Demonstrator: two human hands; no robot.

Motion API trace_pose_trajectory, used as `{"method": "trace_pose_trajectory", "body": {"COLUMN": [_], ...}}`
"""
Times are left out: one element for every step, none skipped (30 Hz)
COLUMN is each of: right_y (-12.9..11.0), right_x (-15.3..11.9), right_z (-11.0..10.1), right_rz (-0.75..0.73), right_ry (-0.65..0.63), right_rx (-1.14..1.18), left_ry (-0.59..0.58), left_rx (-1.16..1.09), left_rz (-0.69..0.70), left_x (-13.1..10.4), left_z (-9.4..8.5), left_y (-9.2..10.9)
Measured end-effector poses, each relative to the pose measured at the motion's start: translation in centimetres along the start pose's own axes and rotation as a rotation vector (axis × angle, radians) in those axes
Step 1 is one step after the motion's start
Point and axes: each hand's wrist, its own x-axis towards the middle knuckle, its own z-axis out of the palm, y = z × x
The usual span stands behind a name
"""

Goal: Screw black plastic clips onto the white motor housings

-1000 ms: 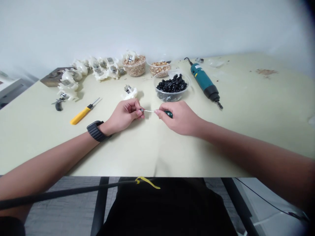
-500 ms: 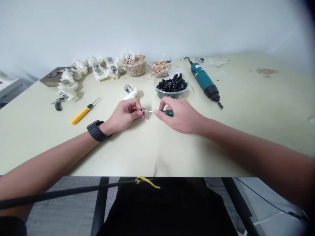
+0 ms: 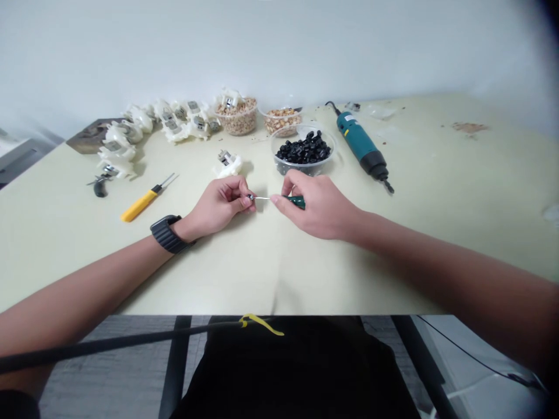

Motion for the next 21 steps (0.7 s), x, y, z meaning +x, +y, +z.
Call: {"method": "trace_pose_trajectory", "body": {"right_y": [-0.10,-0.16,-0.20,-0.21,-0.21,-0.19,-0.17,-0.15,-0.14,-0.14,-0.14,-0.15,-0.16,-0.18,-0.19,-0.20,-0.19,-0.16,-0.11,-0.04,0.05], "right_x": [0.06,0.08,0.07,0.03,-0.04,-0.13,-0.20,-0.26,-0.30,-0.30,-0.28,-0.24,-0.17,-0.11,-0.05,0.01,0.04,0.05,0.04,0.02,-0.02], "right_z": [-0.03,-0.08,-0.14,-0.19,-0.24,-0.28,-0.29,-0.28,-0.25,-0.20,-0.13,-0.05,0.03,0.10,0.16,0.19,0.21,0.20,0.18,0.15,0.12], "right_rz": [0.031,0.033,0.009,-0.029,-0.066,-0.100,-0.125,-0.144,-0.159,-0.167,-0.166,-0.153,-0.121,-0.072,-0.017,0.031,0.062,0.071,0.054,0.019,-0.022], "right_ry": [-0.007,-0.008,-0.001,0.010,0.022,0.030,0.038,0.044,0.052,0.060,0.066,0.069,0.067,0.057,0.039,0.017,0.000,-0.010,-0.009,0.002,0.017], "right_rx": [0.011,0.022,0.029,0.033,0.038,0.045,0.054,0.067,0.079,0.091,0.097,0.097,0.090,0.077,0.060,0.043,0.030,0.022,0.021,0.024,0.030], "left_ry": [-0.002,-0.004,-0.007,-0.009,-0.010,-0.009,-0.007,-0.005,-0.005,-0.005,-0.004,-0.002,0.001,0.005,0.008,0.009,0.009,0.010,0.011,0.011,0.011], "left_rx": [0.004,0.010,0.017,0.025,0.031,0.036,0.038,0.039,0.040,0.038,0.034,0.028,0.021,0.013,0.008,0.005,0.005,0.005,0.006,0.007,0.009], "left_rz": [0.000,-0.002,-0.002,-0.001,0.000,0.002,0.003,0.003,0.003,0.002,-0.001,-0.003,-0.005,-0.006,-0.006,-0.005,-0.004,-0.002,-0.001,0.000,0.001], "left_x": [-0.01,-0.03,-0.04,-0.05,-0.06,-0.06,-0.06,-0.05,-0.05,-0.04,-0.03,-0.03,-0.03,-0.03,-0.04,-0.04,-0.04,-0.04,-0.04,-0.05,-0.05], "left_z": [0.00,-0.01,-0.02,-0.05,-0.07,-0.10,-0.12,-0.13,-0.13,-0.13,-0.11,-0.08,-0.05,-0.02,0.01,0.03,0.04,0.04,0.02,0.00,-0.03], "left_y": [0.01,0.02,0.01,0.01,0.00,-0.01,-0.02,-0.03,-0.03,-0.01,0.01,0.03,0.06,0.08,0.09,0.10,0.09,0.07,0.04,0.00,-0.04]}}
